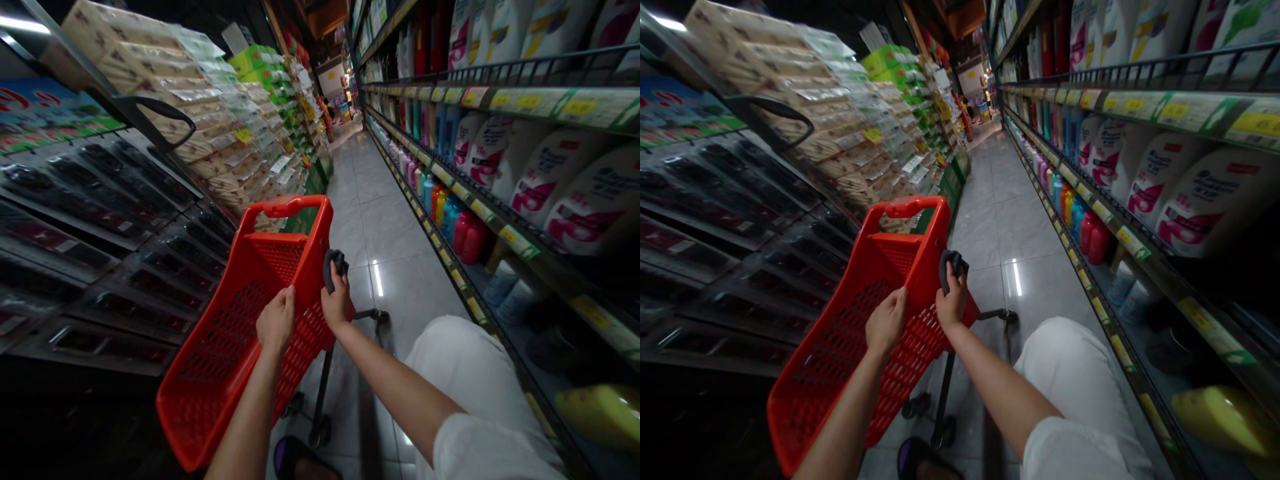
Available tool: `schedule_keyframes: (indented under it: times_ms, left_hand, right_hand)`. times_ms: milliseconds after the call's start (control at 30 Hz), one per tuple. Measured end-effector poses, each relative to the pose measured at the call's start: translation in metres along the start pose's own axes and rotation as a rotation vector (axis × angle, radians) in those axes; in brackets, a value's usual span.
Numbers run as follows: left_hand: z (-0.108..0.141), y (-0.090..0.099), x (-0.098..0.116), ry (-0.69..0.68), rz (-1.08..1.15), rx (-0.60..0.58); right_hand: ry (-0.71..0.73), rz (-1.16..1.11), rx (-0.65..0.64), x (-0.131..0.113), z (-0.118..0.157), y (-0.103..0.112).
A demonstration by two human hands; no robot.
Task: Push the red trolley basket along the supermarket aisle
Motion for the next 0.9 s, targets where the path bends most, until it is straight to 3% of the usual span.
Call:
schedule_keyframes:
  times_ms: [200, 400, 667, 767, 900]
  left_hand:
    - [0.0, 0.001, -0.001, 0.011, -0.009, 0.006]
    - [0.0, 0.005, -0.001, 0.046, -0.005, -0.012]
    - [0.001, 0.004, -0.001, 0.047, -0.022, 0.0]
    - [0.0, 0.004, -0.001, 0.046, -0.035, 0.007]
    - [-0.001, 0.003, -0.001, 0.052, -0.044, 0.0]
  right_hand:
    - [-0.368, -0.113, 0.138, 0.062, 0.031, -0.001]
    - [-0.148, -0.078, 0.074, 0.05, 0.023, -0.009]
    - [-0.512, -0.037, 0.048, 0.121, 0.064, 0.005]
    - [-0.434, 0.038, 0.086, 0.119, 0.068, 0.0]
    - [-0.334, 0.118, 0.039, 0.118, 0.069, 0.0]
Point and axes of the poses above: each hand's wrist, its own z-axis away from the middle knuckle, its own y-axis out of the back of the hand, x = y × z, the point moved 2 cm from there along -z, towards the middle knuckle, and after that the axes turned 14 degrees about -x, right-handed, at the moved point
